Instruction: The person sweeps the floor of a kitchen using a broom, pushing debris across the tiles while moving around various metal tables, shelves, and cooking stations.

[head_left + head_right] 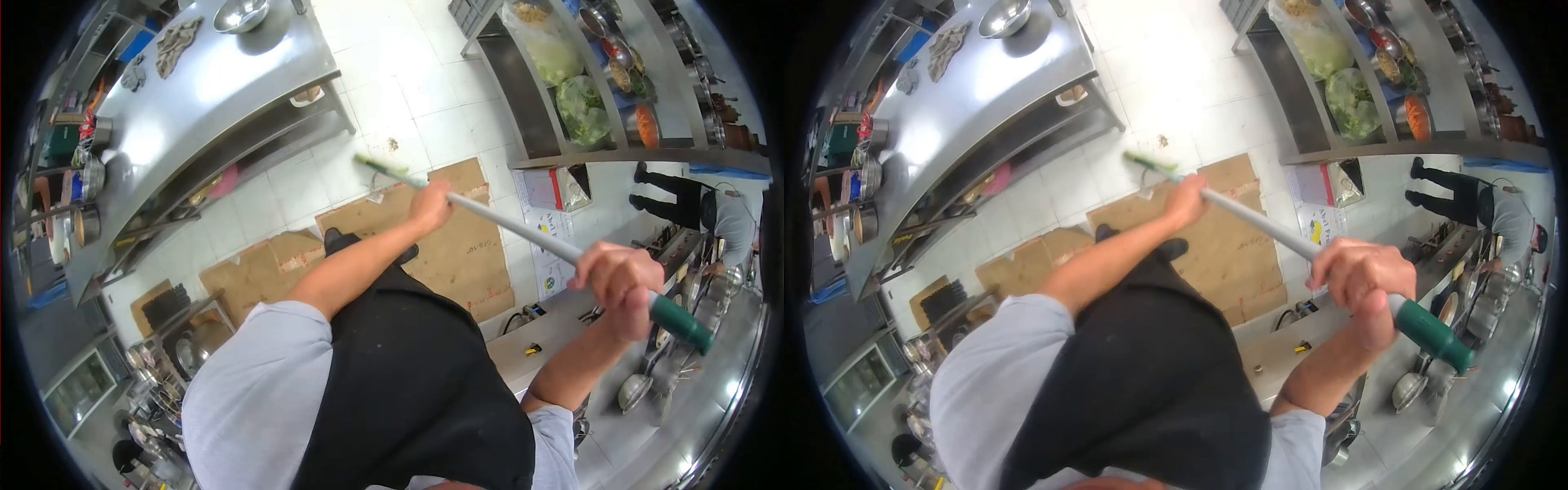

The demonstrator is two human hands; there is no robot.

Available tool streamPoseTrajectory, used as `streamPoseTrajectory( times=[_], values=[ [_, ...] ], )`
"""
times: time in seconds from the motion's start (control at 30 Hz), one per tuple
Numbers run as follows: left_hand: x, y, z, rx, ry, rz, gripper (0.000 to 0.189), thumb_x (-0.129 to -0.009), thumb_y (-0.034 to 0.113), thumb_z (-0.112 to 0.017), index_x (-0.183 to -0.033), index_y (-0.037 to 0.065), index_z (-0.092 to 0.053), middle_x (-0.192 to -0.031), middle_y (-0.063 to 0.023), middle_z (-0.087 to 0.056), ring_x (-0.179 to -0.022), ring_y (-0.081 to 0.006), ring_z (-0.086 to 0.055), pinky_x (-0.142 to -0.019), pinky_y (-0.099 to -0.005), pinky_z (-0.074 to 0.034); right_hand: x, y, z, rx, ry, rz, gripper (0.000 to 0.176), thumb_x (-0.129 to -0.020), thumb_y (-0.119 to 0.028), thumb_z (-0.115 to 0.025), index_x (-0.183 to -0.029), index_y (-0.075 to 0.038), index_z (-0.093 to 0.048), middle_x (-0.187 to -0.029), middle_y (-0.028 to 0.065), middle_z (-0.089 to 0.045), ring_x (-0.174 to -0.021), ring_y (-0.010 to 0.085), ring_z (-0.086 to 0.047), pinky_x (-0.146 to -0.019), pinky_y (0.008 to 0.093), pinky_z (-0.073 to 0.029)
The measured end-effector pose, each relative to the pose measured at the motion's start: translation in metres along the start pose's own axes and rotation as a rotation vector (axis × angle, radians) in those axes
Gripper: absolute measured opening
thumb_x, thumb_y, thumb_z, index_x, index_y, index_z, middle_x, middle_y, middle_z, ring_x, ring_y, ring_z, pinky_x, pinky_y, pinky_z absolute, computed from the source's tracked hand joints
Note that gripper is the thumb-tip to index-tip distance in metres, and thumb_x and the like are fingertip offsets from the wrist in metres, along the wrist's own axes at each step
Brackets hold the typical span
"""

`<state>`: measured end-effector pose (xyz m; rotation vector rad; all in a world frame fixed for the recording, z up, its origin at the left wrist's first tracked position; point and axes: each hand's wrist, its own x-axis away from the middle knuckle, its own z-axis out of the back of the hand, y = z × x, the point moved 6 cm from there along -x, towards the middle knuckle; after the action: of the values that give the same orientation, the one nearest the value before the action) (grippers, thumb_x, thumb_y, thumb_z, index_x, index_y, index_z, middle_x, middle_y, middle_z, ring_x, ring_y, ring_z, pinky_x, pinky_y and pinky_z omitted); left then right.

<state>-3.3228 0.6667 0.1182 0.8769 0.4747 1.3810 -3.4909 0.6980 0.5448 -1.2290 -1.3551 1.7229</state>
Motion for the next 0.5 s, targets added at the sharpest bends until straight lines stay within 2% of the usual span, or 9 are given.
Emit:
streamPoseTrajectory(
  times=[0.1, 0.13, 0.17, 0.23, 0.33, 0.43, 0.5],
  values=[
    [0.013, -0.008, -0.007, -0.053, -0.204, -0.014, 0.012, -0.09, 0.022, -0.072, -0.098, 0.014, -0.075, -0.112, -0.0157, -0.07, -0.103, -0.0394, -0.071, -0.082, -0.055, -0.058, -0.018, 0.007, 0.002, -0.058, -0.102, -0.036, 0.054, -0.104, -0.03, -0.059, -0.06, -0.005, -0.042, -0.057, 0.0051, -0.05, -0.052, 0.0238, -0.053, -0.054, 0.0385, -0.049],
    [0.004, -0.022, -0.017, -0.088, -0.254, -0.029, 0.012, -0.09, 0.023, -0.072, -0.098, 0.014, -0.075, -0.113, -0.0154, -0.07, -0.104, -0.039, -0.071, -0.082, -0.0547, -0.058, -0.023, 0.023, -0.001, 0.036, -0.096, -0.129, 0.048, -0.1, -0.024, -0.062, -0.061, -0.003, -0.045, -0.056, 0.0066, -0.049, -0.054, 0.0262, -0.055, -0.055, 0.0387, -0.05],
    [-0.008, -0.031, -0.022, -0.121, -0.306, -0.043, 0.013, -0.091, 0.023, -0.072, -0.099, 0.013, -0.075, -0.114, -0.0152, -0.07, -0.104, -0.0386, -0.071, -0.082, -0.0544, -0.058, -0.034, 0.027, -0.013, 0.059, -0.132, -0.111, 0.046, -0.099, -0.024, -0.064, -0.062, -0.002, -0.046, -0.056, 0.007, -0.048, -0.054, 0.0275, -0.055, -0.056, 0.0388, -0.049],
    [-0.047, -0.048, -0.017, -0.121, -0.19, -0.006, 0.015, -0.092, 0.026, -0.072, -0.1, 0.014, -0.075, -0.113, -0.0146, -0.07, -0.104, -0.0384, -0.071, -0.082, -0.0536, -0.059, -0.057, 0.042, -0.043, 0.102, -0.203, -0.081, 0.044, -0.095, -0.023, -0.069, -0.063, 0.0, -0.048, -0.057, 0.0079, -0.045, -0.056, 0.0299, -0.056, -0.057, 0.039, -0.049],
    [-0.1, -0.067, 0.002, -0.08, -0.088, 0.018, 0.022, -0.097, 0.035, -0.071, -0.1, 0.013, -0.074, -0.11, -0.0141, -0.068, -0.1, -0.0393, -0.071, -0.081, -0.0537, -0.058, -0.064, 0.072, -0.065, 0.211, -0.2, -0.076, 0.048, -0.094, -0.029, -0.073, -0.061, -0.002, -0.05, -0.057, 0.0064, -0.049, -0.056, 0.028, -0.058, -0.059, 0.0414, -0.052],
    [-0.124, -0.059, 0.018, -0.013, -0.078, -0.012, 0.027, -0.099, 0.038, -0.07, -0.098, 0.012, -0.072, -0.107, -0.0149, -0.066, -0.097, -0.0409, -0.07, -0.081, -0.0554, -0.057, -0.069, 0.069, -0.062, 0.22, -0.124, -0.049, 0.05, -0.092, -0.032, -0.077, -0.065, -0.001, -0.05, -0.059, 0.0095, -0.047, -0.058, 0.0318, -0.058, -0.058, 0.0398, -0.049],
    [-0.122, -0.046, 0.03, 0.062, -0.053, 0.014, 0.028, -0.1, 0.039, -0.069, -0.097, 0.011, -0.072, -0.107, -0.0154, -0.066, -0.095, -0.0418, -0.07, -0.081, -0.056, -0.056, -0.082, 0.046, -0.053, 0.181, 0.016, -0.051, 0.057, -0.095, -0.038, -0.076, -0.06, -0.002, -0.048, -0.053, 0.0054, -0.046, -0.051, 0.0272, -0.055, -0.057, 0.0402, -0.053]
  ],
)
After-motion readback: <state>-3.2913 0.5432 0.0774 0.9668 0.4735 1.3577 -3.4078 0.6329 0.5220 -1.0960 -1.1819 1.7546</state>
